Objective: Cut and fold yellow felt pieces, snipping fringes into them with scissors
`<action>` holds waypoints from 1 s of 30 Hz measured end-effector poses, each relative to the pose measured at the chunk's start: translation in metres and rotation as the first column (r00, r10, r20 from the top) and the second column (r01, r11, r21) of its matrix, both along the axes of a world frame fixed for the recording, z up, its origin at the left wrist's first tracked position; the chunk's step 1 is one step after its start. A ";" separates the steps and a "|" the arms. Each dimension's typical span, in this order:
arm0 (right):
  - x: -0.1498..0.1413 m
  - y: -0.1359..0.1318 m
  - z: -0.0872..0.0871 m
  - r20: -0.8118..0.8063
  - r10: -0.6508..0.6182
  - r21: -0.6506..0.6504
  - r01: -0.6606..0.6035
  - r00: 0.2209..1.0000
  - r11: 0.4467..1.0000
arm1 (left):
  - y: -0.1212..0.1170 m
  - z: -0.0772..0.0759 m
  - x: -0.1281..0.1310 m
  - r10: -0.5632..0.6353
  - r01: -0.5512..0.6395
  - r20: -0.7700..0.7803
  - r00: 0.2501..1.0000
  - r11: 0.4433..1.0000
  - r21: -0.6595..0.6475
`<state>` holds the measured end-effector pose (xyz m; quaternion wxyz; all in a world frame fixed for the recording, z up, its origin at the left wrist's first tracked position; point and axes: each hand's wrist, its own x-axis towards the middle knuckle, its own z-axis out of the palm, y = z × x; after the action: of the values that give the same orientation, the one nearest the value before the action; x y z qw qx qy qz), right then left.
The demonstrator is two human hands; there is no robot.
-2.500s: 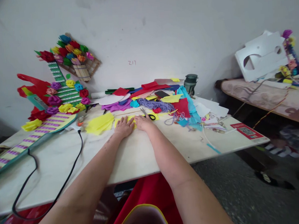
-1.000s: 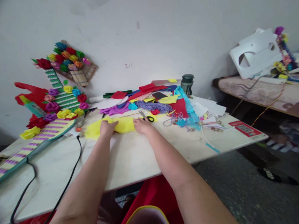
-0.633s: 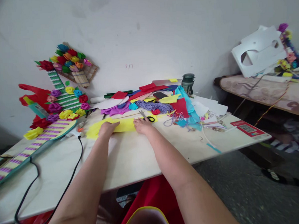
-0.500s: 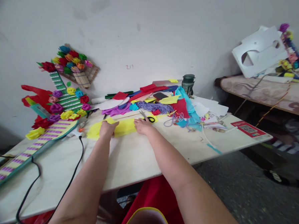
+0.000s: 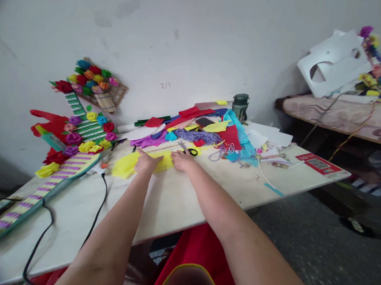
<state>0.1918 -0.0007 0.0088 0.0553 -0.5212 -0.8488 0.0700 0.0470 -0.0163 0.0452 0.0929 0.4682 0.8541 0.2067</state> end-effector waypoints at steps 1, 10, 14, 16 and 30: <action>0.000 -0.001 0.001 0.002 -0.001 0.000 0.001 1.000 1.000 | 0.000 -0.002 0.003 0.007 -0.007 -0.020 1.000 1.000 0.003; 0.000 -0.003 0.003 0.030 0.009 0.016 -0.009 1.000 1.000 | 0.012 -0.018 -0.010 -0.035 0.035 -0.005 0.999 0.999 -0.007; -0.001 -0.003 0.003 0.026 0.008 0.017 -0.008 1.000 1.000 | 0.011 -0.018 -0.007 -0.028 0.028 -0.009 1.000 0.999 0.018; -0.001 -0.003 0.002 0.019 0.004 0.016 -0.005 1.000 1.000 | 0.009 -0.017 -0.001 -0.047 0.049 -0.037 0.998 0.998 0.047; -0.004 0.001 0.000 -0.035 -0.027 -0.020 0.026 0.999 0.999 | 0.006 -0.011 -0.008 -0.062 0.062 0.055 0.997 0.998 -0.004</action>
<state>0.1881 0.0005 0.0091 0.0664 -0.5316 -0.8399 0.0866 0.0391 -0.0098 0.0344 0.1242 0.4884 0.8368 0.2139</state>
